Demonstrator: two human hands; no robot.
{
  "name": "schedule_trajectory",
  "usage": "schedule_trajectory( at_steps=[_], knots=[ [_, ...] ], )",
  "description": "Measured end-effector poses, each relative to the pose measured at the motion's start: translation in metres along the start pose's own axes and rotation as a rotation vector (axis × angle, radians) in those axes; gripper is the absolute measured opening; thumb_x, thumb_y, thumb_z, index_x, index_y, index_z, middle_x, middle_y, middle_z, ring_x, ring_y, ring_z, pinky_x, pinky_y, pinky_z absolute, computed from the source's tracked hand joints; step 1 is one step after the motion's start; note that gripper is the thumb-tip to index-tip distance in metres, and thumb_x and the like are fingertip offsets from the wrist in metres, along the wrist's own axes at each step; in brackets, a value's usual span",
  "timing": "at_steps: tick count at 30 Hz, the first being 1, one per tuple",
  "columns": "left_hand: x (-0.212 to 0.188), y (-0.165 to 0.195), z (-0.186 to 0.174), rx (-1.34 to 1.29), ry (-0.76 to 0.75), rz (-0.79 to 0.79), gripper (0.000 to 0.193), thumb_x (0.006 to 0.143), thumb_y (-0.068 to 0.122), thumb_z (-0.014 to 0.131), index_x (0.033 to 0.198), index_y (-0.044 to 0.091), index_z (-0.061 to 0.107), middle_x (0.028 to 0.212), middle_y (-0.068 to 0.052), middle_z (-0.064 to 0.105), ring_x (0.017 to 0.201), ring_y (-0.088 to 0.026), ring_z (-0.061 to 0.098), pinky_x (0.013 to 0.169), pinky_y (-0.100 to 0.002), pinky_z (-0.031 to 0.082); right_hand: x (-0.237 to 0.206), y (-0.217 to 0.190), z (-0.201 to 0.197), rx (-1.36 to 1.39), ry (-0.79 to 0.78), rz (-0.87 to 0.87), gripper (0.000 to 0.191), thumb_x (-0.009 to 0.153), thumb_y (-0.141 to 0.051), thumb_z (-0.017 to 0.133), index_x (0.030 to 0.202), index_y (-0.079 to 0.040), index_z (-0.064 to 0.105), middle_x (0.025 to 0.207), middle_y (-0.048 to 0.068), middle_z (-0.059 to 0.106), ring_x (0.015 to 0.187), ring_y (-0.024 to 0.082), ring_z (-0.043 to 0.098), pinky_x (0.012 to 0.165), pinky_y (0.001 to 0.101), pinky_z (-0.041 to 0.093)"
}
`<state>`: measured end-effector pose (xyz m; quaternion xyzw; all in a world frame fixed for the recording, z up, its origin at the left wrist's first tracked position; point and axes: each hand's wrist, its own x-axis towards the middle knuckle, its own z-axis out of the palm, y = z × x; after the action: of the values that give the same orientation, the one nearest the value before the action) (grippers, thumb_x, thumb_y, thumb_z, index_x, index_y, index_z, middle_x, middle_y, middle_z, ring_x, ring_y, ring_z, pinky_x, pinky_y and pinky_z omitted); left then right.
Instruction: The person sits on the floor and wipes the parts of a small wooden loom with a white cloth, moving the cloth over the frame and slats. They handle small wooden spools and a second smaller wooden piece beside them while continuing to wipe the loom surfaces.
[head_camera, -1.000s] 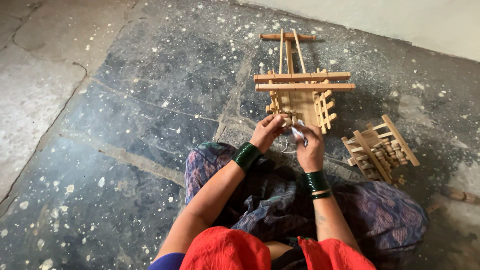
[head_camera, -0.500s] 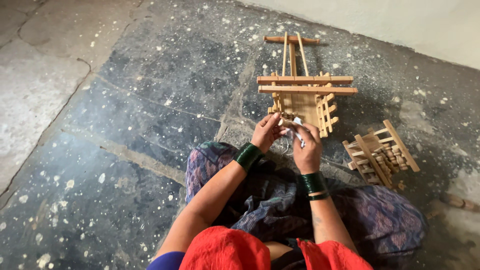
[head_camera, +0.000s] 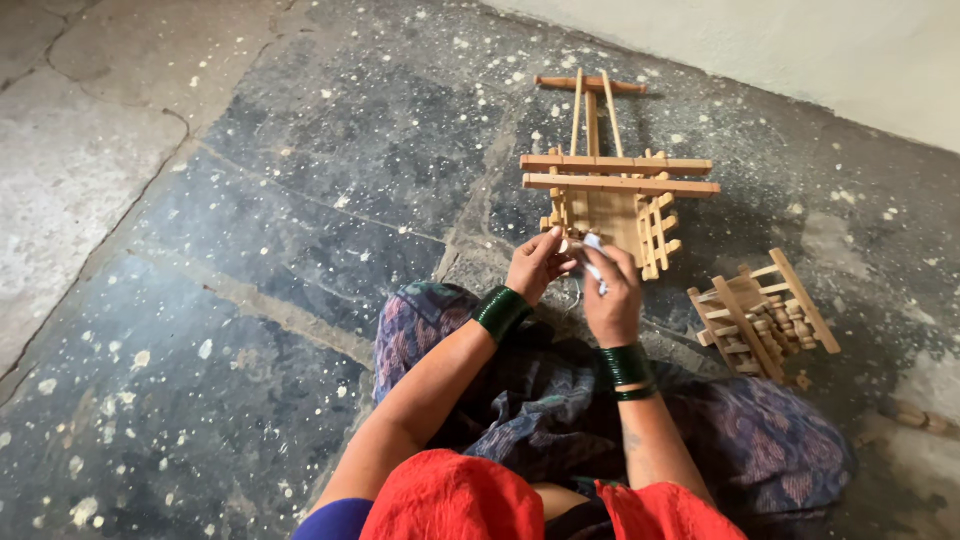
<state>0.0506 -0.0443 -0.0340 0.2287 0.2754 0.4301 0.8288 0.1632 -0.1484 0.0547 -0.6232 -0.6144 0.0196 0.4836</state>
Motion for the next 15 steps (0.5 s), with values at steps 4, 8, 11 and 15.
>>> schedule_trajectory(
  at_steps=[4,8,11,15],
  knots=[
    [0.003,-0.003,0.002,0.000,-0.013,0.024,0.028,0.103,0.032,0.067,0.103,0.005,0.070,0.096,-0.004,0.073,0.084,-0.016,0.072,0.077,-0.031,0.062,-0.006,0.017,-0.015,-0.079,-0.018,0.070,0.036,0.090,0.002,0.072,0.124,-0.009,0.074,0.120,0.011,0.067,0.103,0.028,0.070,0.087,0.0369,0.059],
    [0.003,-0.002,0.004,0.001,-0.041,0.031,0.031,0.103,0.033,0.067,0.105,0.003,0.071,0.098,-0.004,0.072,0.086,-0.015,0.072,0.078,-0.031,0.062,0.000,0.015,-0.020,0.029,0.033,0.031,0.033,0.092,0.000,0.073,0.123,-0.010,0.074,0.123,0.011,0.065,0.106,0.026,0.070,0.090,0.0342,0.060],
    [0.002,0.000,0.002,-0.012,-0.081,0.011,0.033,0.103,0.035,0.065,0.107,0.002,0.070,0.099,-0.004,0.072,0.088,-0.016,0.072,0.077,-0.031,0.061,0.006,0.001,-0.011,0.087,0.014,-0.043,0.035,0.090,0.000,0.072,0.123,-0.010,0.073,0.121,0.011,0.065,0.106,0.026,0.069,0.086,0.0329,0.062],
    [-0.001,0.002,-0.001,-0.057,-0.140,-0.053,0.034,0.106,0.036,0.064,0.115,0.003,0.070,0.102,-0.005,0.072,0.092,-0.017,0.070,0.075,-0.030,0.058,0.006,-0.009,0.001,0.083,0.030,-0.013,0.035,0.091,0.001,0.073,0.124,-0.009,0.072,0.121,0.012,0.065,0.105,0.028,0.068,0.088,0.0357,0.060]
  ],
)
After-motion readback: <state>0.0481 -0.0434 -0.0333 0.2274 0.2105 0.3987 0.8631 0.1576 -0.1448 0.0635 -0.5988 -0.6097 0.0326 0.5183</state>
